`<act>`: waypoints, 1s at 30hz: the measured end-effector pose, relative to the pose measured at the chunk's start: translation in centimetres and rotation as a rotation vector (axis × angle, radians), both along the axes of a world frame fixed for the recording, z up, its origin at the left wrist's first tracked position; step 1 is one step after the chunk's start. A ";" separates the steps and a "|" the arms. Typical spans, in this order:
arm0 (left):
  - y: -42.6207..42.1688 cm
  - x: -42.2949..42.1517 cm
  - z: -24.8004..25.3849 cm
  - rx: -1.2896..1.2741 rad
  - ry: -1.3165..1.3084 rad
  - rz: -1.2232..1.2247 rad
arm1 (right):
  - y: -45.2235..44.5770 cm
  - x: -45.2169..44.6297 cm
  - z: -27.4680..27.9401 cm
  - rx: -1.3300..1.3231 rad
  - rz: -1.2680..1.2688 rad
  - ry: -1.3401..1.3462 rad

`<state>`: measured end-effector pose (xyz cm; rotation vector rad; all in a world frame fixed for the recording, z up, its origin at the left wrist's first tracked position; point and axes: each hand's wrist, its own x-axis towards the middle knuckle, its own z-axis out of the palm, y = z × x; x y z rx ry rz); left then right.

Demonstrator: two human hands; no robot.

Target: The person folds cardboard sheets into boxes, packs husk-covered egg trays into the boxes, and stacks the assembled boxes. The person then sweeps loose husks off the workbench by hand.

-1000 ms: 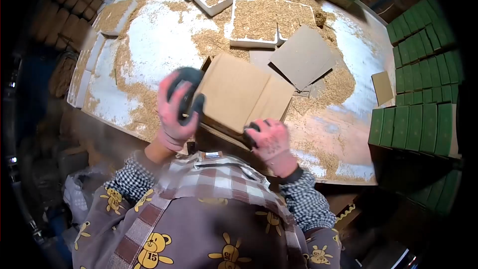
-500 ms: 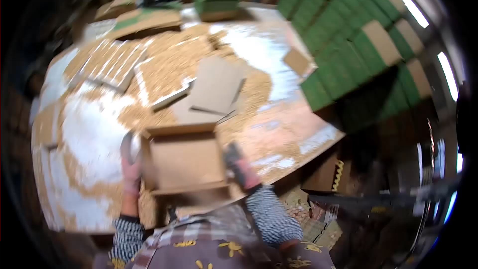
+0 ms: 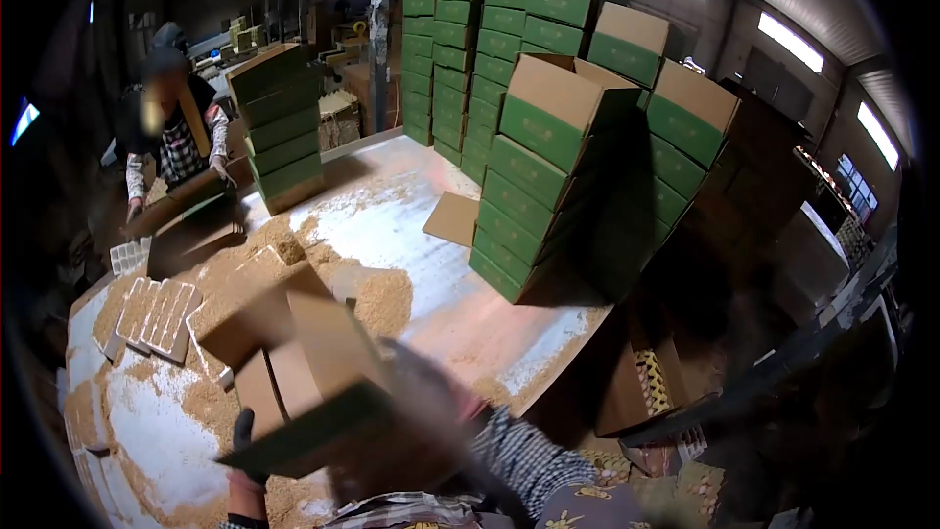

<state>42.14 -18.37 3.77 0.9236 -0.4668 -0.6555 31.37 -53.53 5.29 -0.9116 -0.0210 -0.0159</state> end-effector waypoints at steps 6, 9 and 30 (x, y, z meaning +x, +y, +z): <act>-20.9 10.5 7.9 0.197 -0.727 0.121 | -33.0 -4.8 19.9 -0.340 -0.973 -0.234; -34.6 9.8 18.4 0.350 -1.304 0.563 | -46.1 -4.2 23.9 -0.539 -1.117 0.006; -68.1 -0.6 28.8 0.606 -1.386 0.363 | -60.9 -6.2 10.6 -0.734 -1.313 -0.191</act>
